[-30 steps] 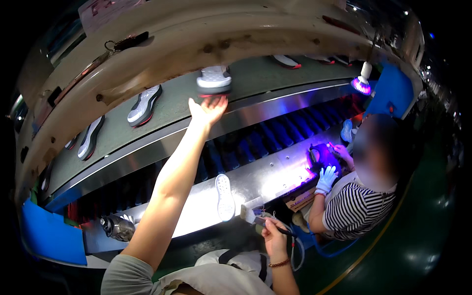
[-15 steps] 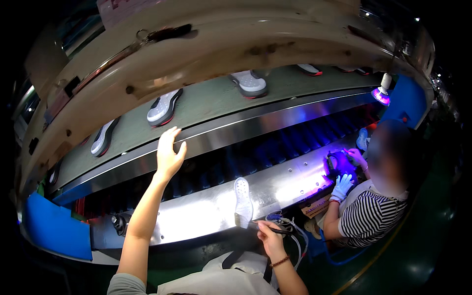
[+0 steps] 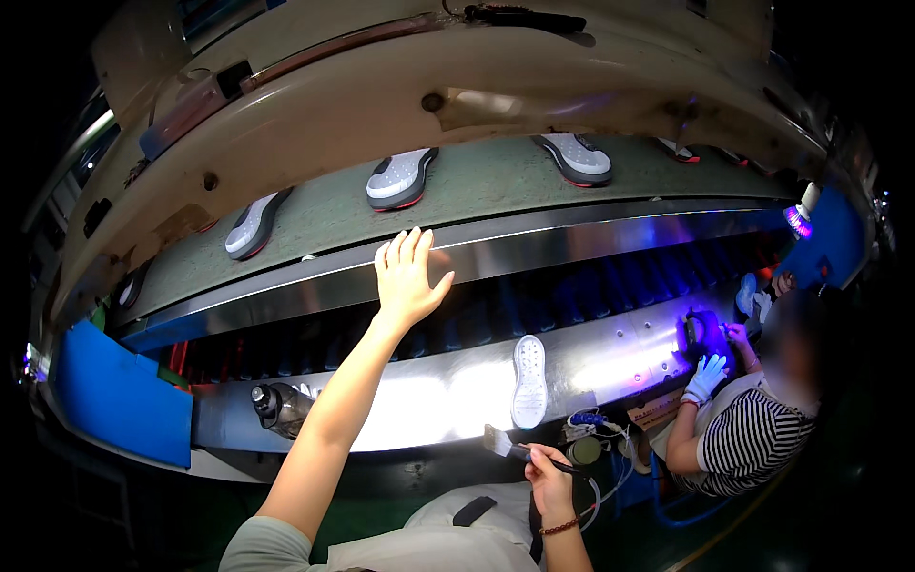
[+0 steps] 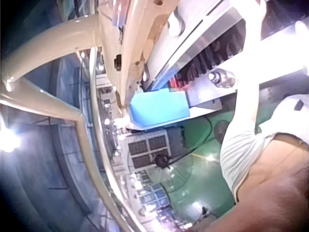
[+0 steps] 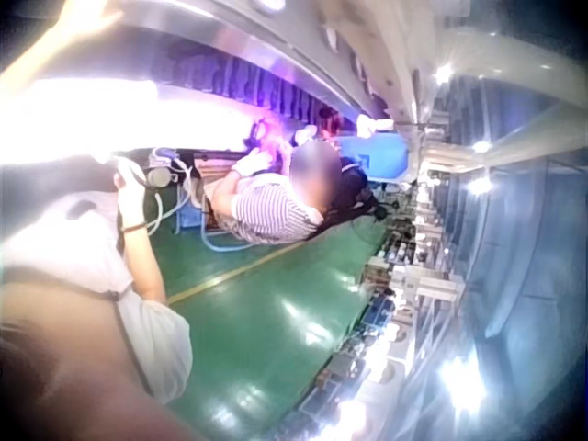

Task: The person repeatedly picks up gray slipper soles from a conveyor belt, applies a dark substance to the sole using a brush, and returns them to the belt. The process is repeated for multiple soles in a continuous assembly-line manner.

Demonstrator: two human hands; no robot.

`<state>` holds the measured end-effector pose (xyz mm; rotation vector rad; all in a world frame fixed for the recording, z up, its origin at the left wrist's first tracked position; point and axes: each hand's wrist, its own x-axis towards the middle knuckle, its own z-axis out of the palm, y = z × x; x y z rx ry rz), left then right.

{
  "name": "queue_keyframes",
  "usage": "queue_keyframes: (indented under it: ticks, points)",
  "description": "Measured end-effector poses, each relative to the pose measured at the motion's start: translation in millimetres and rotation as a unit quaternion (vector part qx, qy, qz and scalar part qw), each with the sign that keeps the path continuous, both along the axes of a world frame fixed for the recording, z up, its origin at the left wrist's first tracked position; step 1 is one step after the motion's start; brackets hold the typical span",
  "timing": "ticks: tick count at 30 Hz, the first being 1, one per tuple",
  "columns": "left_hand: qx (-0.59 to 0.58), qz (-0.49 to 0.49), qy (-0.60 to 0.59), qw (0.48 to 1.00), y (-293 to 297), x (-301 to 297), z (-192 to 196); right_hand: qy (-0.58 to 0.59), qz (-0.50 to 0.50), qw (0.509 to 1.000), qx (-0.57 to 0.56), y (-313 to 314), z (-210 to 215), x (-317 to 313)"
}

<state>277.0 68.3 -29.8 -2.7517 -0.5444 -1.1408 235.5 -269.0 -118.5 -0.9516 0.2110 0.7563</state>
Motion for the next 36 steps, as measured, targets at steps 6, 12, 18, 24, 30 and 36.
queue_keyframes:
  ticks: [6,12,18,24,30,36]
  points:
    - [0.001,-0.014,-0.003,1.0,-2.2,5.8,2.5,0.009,-0.017,1.0,-0.013,-5.4,-3.1,-3.4]
    - [-0.013,-0.051,-0.043,0.998,8.2,-2.4,5.5,-0.005,0.01,1.0,-0.001,2.1,-2.1,25.9]
    - [-0.035,-0.044,-0.041,0.998,9.6,9.0,17.0,-0.028,0.005,0.999,0.019,8.3,-4.8,69.8]
    - [-0.036,-0.248,-0.004,0.968,-45.3,101.1,69.8,-0.033,0.006,0.999,0.024,2.5,-15.1,113.4]
    - [-0.022,-0.365,0.031,0.93,-116.4,230.6,74.6,-0.034,-0.041,0.998,0.027,-12.5,-14.8,137.5]
    - [0.025,-0.205,0.087,0.975,-149.6,280.9,17.8,-0.015,-0.087,0.995,0.045,-27.5,-20.4,147.0]
